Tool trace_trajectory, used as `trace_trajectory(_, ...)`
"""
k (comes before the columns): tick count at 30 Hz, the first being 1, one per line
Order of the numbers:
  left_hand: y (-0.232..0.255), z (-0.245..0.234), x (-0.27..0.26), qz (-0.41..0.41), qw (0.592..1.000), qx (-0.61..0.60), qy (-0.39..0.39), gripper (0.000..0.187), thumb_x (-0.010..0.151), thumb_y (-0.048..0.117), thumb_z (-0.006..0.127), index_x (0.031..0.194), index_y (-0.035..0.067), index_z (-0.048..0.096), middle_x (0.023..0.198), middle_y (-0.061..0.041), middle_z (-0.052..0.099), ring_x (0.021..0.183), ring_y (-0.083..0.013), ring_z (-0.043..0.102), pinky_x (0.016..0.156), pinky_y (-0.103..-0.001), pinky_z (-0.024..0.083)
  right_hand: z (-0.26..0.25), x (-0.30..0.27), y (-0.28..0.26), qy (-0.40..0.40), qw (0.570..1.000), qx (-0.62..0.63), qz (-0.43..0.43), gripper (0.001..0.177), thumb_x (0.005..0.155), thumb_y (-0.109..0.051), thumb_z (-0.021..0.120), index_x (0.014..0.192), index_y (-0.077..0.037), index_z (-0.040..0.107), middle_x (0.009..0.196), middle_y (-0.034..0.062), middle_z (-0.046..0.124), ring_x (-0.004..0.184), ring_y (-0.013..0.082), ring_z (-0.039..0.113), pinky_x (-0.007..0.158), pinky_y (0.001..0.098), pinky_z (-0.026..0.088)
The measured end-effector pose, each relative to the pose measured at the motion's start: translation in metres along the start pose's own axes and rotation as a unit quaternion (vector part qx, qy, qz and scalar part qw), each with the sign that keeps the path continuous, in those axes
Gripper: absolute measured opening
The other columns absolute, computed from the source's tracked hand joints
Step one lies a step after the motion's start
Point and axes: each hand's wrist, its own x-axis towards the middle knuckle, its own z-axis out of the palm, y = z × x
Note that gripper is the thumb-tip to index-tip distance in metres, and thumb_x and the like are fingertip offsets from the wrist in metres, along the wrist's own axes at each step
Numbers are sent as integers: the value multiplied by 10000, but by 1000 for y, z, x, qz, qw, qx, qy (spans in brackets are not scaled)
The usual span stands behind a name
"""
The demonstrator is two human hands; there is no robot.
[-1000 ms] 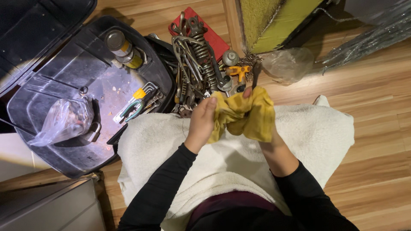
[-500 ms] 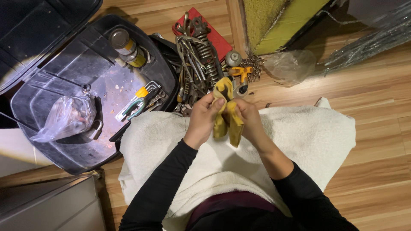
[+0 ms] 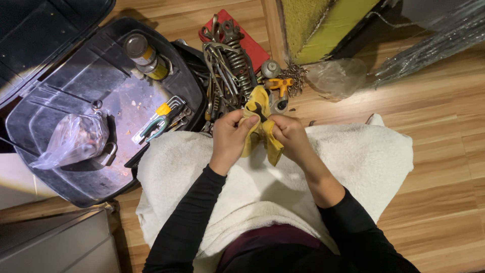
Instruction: The person sits on the floor and cleans various metal tools, including pliers, a wrench, and a spring, using a yellow cloth. They wipe each tool individually and place them into a plastic container.
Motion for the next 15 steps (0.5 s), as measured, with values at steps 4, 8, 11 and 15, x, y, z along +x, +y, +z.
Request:
trace_trajectory(4, -2, -1, -2, 89, 993, 76, 7, 172, 905, 193, 780, 976, 36, 771, 853, -108, 730, 714, -223, 676, 662, -319, 515, 0, -5, 16, -76, 949, 298, 75, 200, 1075, -88, 555, 916, -21, 657, 823, -9, 638, 714, 72, 580, 628, 234, 484)
trace_trajectory(8, -3, 9, -2, 89, 990, 94, 50, 178, 857, 194, 804, 915, 34, 755, 808, -112, 714, 683, -237, 677, 644, -334, 517, 32, -16, 21, 1, 922, 383, 55, 43, 1008, -47, 612, 975, -41, 640, 876, -10, 652, 743, 59, 581, 656, 217, 489)
trace_trajectory(11, -1, 7, 1, 59, 985, 159, 25, 232, 840, 213, 832, 855, 11, 721, 768, -137, 675, 651, -278, 643, 600, -355, 494, 45, -16, 19, 37, 901, 427, 67, 142, 1062, -97, 548, 973, -49, 647, 869, -5, 665, 739, 63, 602, 654, 215, 493)
trace_trajectory(15, 0, 9, -3, 112, 973, 200, 16, 183, 867, 207, 805, 875, 41, 730, 805, -122, 678, 699, -293, 651, 619, -365, 494, 39, -14, 19, 66, 925, 367, 74, 174, 1071, -113, 514, 993, -44, 653, 905, -7, 675, 794, 62, 618, 706, 219, 512)
